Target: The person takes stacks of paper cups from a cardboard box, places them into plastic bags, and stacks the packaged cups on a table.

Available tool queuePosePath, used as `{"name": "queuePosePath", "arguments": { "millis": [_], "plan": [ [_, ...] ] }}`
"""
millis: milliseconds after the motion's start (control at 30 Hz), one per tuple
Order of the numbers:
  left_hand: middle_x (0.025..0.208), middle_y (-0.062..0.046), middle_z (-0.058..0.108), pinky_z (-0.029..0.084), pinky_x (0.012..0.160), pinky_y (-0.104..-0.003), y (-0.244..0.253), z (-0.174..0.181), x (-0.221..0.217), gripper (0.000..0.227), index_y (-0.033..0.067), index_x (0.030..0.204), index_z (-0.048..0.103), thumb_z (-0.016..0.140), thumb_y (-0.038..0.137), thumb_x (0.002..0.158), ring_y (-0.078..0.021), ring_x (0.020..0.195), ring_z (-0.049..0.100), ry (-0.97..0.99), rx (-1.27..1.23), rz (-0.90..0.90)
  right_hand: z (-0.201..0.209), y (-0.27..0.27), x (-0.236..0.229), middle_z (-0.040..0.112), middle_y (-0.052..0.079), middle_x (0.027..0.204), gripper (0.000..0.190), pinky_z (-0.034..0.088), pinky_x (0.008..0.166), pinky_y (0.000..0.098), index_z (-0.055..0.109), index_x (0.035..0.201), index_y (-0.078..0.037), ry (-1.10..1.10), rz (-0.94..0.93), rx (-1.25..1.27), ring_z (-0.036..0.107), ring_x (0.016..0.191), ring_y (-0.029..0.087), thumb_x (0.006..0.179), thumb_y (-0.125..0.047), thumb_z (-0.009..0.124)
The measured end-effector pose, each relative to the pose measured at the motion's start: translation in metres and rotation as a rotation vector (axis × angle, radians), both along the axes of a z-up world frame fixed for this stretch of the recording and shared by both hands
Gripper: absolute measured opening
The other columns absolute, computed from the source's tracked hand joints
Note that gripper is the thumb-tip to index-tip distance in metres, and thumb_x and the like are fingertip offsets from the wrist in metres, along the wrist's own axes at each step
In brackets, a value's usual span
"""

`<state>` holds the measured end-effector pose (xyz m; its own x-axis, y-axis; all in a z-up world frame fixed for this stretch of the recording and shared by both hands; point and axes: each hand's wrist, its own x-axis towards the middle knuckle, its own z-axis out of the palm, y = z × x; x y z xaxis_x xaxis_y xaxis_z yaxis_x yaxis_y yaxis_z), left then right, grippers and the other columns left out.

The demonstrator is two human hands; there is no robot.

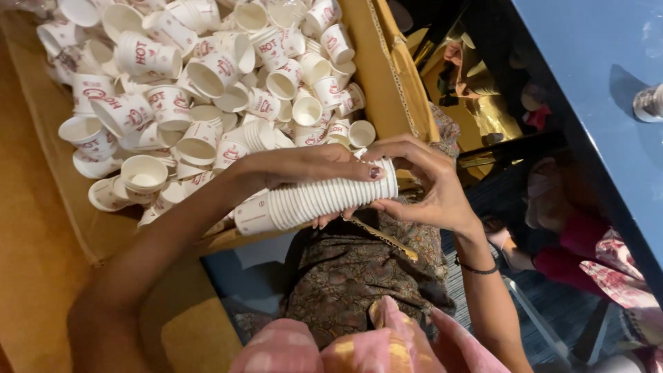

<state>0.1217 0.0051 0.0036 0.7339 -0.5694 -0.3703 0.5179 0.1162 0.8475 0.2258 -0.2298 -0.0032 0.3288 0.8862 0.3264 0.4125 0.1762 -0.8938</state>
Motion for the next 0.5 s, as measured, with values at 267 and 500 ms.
{"name": "queuePosePath", "arguments": {
  "millis": [267, 500],
  "plan": [
    [0.065, -0.006, 0.067, 0.045, 0.036, -0.026, 0.044, -0.039, 0.019, 0.073, -0.0035, 0.091, 0.075, 0.057, 0.067, 0.090, -0.0126, 0.047, 0.060, -0.227, 0.366, -0.083, 0.000, 0.032, 0.003, 0.063, 0.014, 0.133, 0.054, 0.058, 0.104, 0.0400, 0.063, 0.128, -0.001, 0.037, -0.030, -0.091, 0.066, 0.122, 0.024, 0.080, -0.018, 0.082],
    [0.071, -0.012, 0.075, 0.056, 0.040, -0.026, 0.049, -0.022, 0.020, 0.065, -0.0026, 0.098, 0.074, 0.064, 0.060, 0.087, -0.0146, 0.048, 0.067, -0.080, 0.154, -0.045, 0.017, 0.053, -0.006, 0.059, 0.015, 0.137, 0.054, 0.049, 0.116, 0.0384, 0.049, 0.126, -0.001, 0.116, 0.026, -0.124, 0.059, 0.129, 0.022, 0.083, -0.009, 0.081]
  ]
}}
